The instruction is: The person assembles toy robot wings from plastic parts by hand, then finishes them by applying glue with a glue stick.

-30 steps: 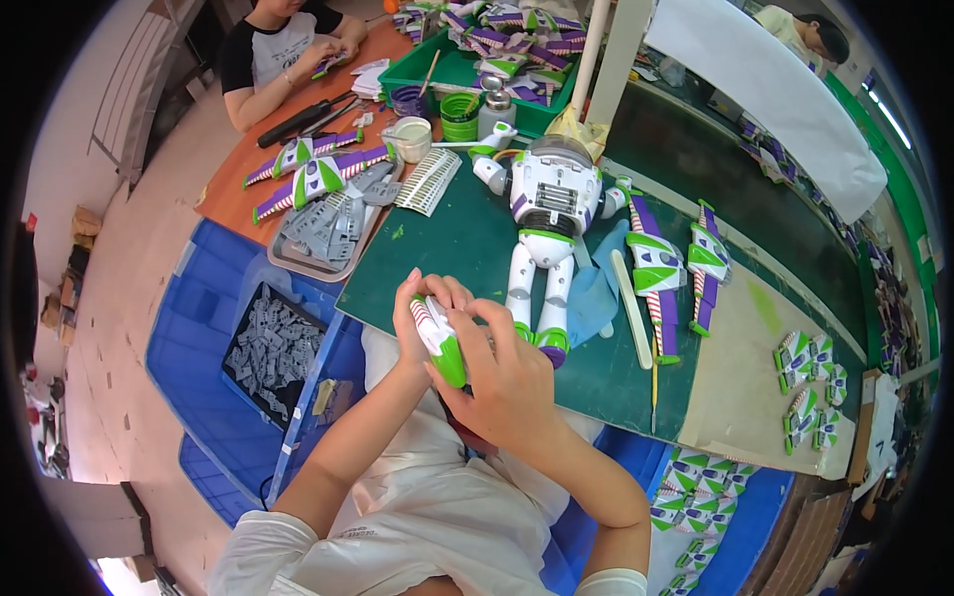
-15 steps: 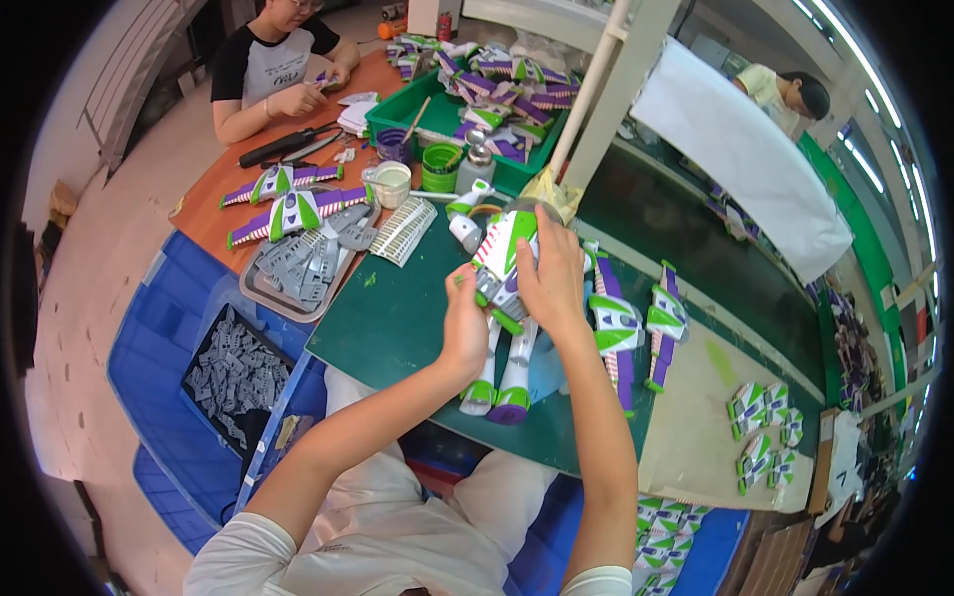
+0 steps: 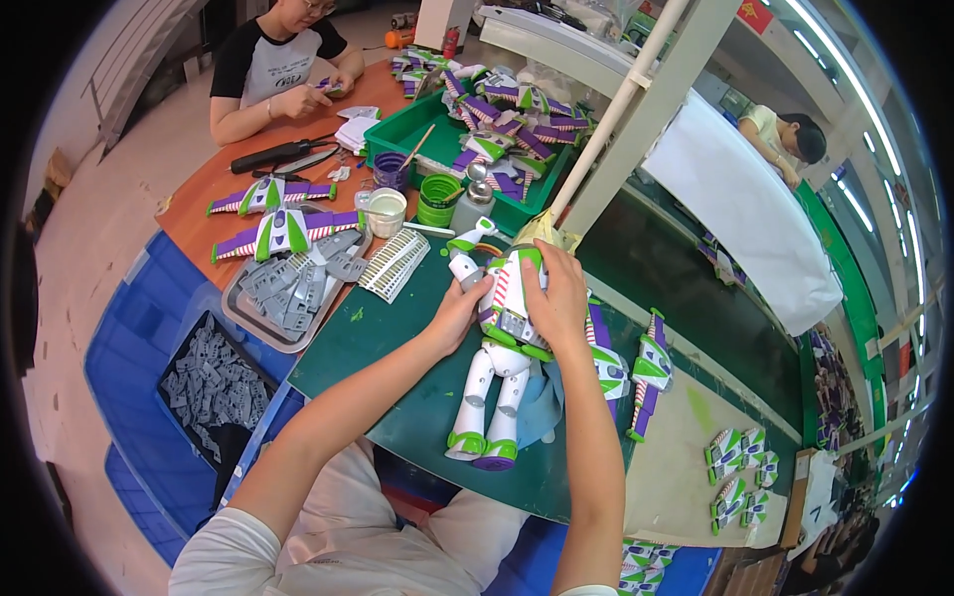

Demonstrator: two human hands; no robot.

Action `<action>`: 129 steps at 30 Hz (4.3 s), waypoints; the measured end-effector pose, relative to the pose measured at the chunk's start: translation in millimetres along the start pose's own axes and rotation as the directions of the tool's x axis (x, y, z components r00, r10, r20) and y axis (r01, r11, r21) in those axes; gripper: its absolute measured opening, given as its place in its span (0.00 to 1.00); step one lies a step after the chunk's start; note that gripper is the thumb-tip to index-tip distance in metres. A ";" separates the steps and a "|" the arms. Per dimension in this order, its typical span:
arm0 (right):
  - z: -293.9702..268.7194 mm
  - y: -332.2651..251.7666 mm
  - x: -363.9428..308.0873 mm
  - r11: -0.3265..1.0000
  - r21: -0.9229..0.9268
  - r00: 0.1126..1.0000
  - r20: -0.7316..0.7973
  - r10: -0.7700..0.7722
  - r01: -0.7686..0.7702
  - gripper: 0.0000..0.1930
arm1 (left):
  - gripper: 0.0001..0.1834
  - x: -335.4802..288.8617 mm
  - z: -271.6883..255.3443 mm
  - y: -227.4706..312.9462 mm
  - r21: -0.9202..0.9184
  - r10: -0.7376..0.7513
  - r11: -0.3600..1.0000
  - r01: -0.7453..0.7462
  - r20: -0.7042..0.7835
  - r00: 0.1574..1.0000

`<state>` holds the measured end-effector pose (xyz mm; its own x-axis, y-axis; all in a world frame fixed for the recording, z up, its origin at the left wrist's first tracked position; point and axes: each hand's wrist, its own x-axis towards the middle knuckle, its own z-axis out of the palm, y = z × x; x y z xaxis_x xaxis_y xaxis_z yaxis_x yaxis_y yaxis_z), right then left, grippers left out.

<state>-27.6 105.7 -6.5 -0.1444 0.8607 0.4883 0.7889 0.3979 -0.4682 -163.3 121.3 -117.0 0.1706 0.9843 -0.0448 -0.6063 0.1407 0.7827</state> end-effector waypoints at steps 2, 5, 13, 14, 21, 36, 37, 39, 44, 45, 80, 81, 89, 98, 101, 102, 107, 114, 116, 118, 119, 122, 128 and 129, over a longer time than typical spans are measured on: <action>0.6 -2.2 -7.4 0.996 -0.072 0.998 -0.036 -0.057 0.055 0.19 | 0.31 -1.9 -2.2 -2.4 0.043 0.022 0.999 -0.022 -0.001 1.000; -1.3 6.1 -2.6 0.991 -0.102 0.995 -0.045 -0.089 0.084 0.18 | 0.30 -6.0 4.8 4.0 0.097 0.104 0.990 -0.104 0.001 0.995; -0.1 -2.4 4.0 0.996 -0.088 1.000 -0.019 0.004 -0.005 0.18 | 0.24 -1.5 -0.6 0.2 0.073 0.260 0.963 -0.258 -0.026 0.965; 0.2 -4.0 4.0 0.997 -0.083 1.000 -0.016 0.002 -0.004 0.18 | 0.24 -0.8 -3.0 -2.7 0.076 0.261 0.963 -0.258 -0.031 0.965; 1.4 -2.4 2.7 0.997 -0.052 0.996 -0.068 0.054 -0.057 0.19 | 0.17 -6.4 0.3 16.0 -0.235 -0.034 0.972 0.030 -0.016 0.999; 14.9 17.9 -1.4 0.992 0.125 0.947 -0.319 0.040 0.000 0.17 | 0.21 -25.9 65.0 37.6 0.594 0.643 0.110 -0.797 0.568 0.513; 11.8 21.4 -2.2 0.990 0.132 0.930 -0.368 0.012 0.040 0.16 | 0.22 -25.6 69.1 29.8 0.598 0.675 0.185 -0.780 0.500 0.543; -7.7 36.7 -3.7 0.997 0.041 0.904 -0.426 -0.047 0.071 0.13 | 0.22 -25.3 71.9 23.9 0.624 0.675 0.190 -0.758 0.478 0.562; -39.4 117.2 -13.3 0.595 0.642 0.753 -0.041 0.656 -0.484 0.23 | 0.25 -26.7 69.1 19.5 0.636 0.666 0.327 -0.699 0.369 0.648; -27.0 105.4 -23.2 0.451 0.847 0.816 -0.036 0.577 -0.281 0.25 | 0.27 -24.2 66.9 20.1 0.646 0.686 0.334 -0.687 0.334 0.647; -104.6 51.7 -622.4 -0.109 0.947 -0.233 0.184 0.955 0.302 0.25 | 0.17 -232.0 133.1 -75.6 0.588 -0.253 0.803 -0.095 0.481 0.839; -87.7 57.8 -627.8 -0.212 0.916 -0.181 0.285 0.941 0.340 0.24 | 0.18 -230.9 135.0 -76.7 0.580 -0.275 0.814 -0.033 0.434 0.858; -27.8 82.1 -645.4 -0.255 0.927 -0.119 0.296 0.948 0.275 0.28 | 0.27 -203.4 125.4 -78.5 0.302 -0.460 0.874 0.381 0.262 0.848; -61.0 53.8 -621.2 -0.550 0.794 -0.554 0.343 0.759 -0.261 0.39 | 0.30 -193.0 138.1 -69.8 0.304 -0.521 0.839 0.452 0.205 0.829; -65.8 91.0 -690.0 -0.203 0.680 -0.595 -0.409 0.692 -0.704 0.39 | 0.25 -192.6 140.7 -73.0 0.322 -0.532 0.826 0.462 0.176 0.828; -70.3 107.4 -703.8 -0.175 0.697 -0.612 -0.447 0.652 -0.695 0.38 | 0.25 -192.2 141.6 -74.2 0.321 -0.537 0.824 0.467 0.180 0.824; -89.5 137.4 -689.4 -0.218 0.619 -0.539 -0.394 0.745 -0.754 0.34 | 0.25 -190.3 142.0 -73.6 0.326 -0.544 0.820 0.471 0.188 0.818; -91.8 163.0 -731.5 -0.127 0.713 -0.450 -0.285 0.846 -0.690 0.27 | 0.24 -189.1 138.0 -72.7 0.317 -0.515 0.842 0.437 0.226 0.827; -93.9 165.7 -745.5 -0.093 0.730 -0.449 -0.309 0.838 -0.677 0.27 | 0.25 -190.1 140.9 -78.3 0.325 -0.526 0.837 0.441 0.253 0.812; -103.7 158.2 -716.5 -0.168 0.741 -0.467 -0.216 0.857 -0.650 0.28 | 0.26 -186.3 136.2 -75.8 0.310 -0.512 0.849 0.428 0.283 0.811; -111.6 151.7 -701.2 -0.221 0.724 -0.481 -0.172 0.859 -0.653 0.29 | 0.26 -185.7 138.7 -73.0 0.315 -0.517 0.846 0.431 0.279 0.809; -116.4 156.6 -713.9 -0.243 0.758 -0.530 -0.156 0.833 -0.605 0.33 | 0.29 -187.8 157.1 -70.0 0.349 -0.480 0.858 0.378 0.281 0.831; -127.0 144.4 -679.7 0.014 0.759 -0.506 -0.447 0.737 -0.651 0.31 | 0.32 -145.4 182.1 -81.7 0.299 -0.561 0.807 0.509 0.120 0.819; -129.9 140.6 -666.2 0.090 0.763 -0.469 -0.481 0.741 -0.640 0.28 | 0.21 -129.4 177.2 -90.4 0.352 -0.635 0.744 0.568 0.106 0.766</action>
<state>257.1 -453.0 -302.0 0.9393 -0.2620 -0.2217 -0.2923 -0.2720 -0.9168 7.1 -37.6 -72.0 0.5976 0.6530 -0.4653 -0.0812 0.6266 0.7751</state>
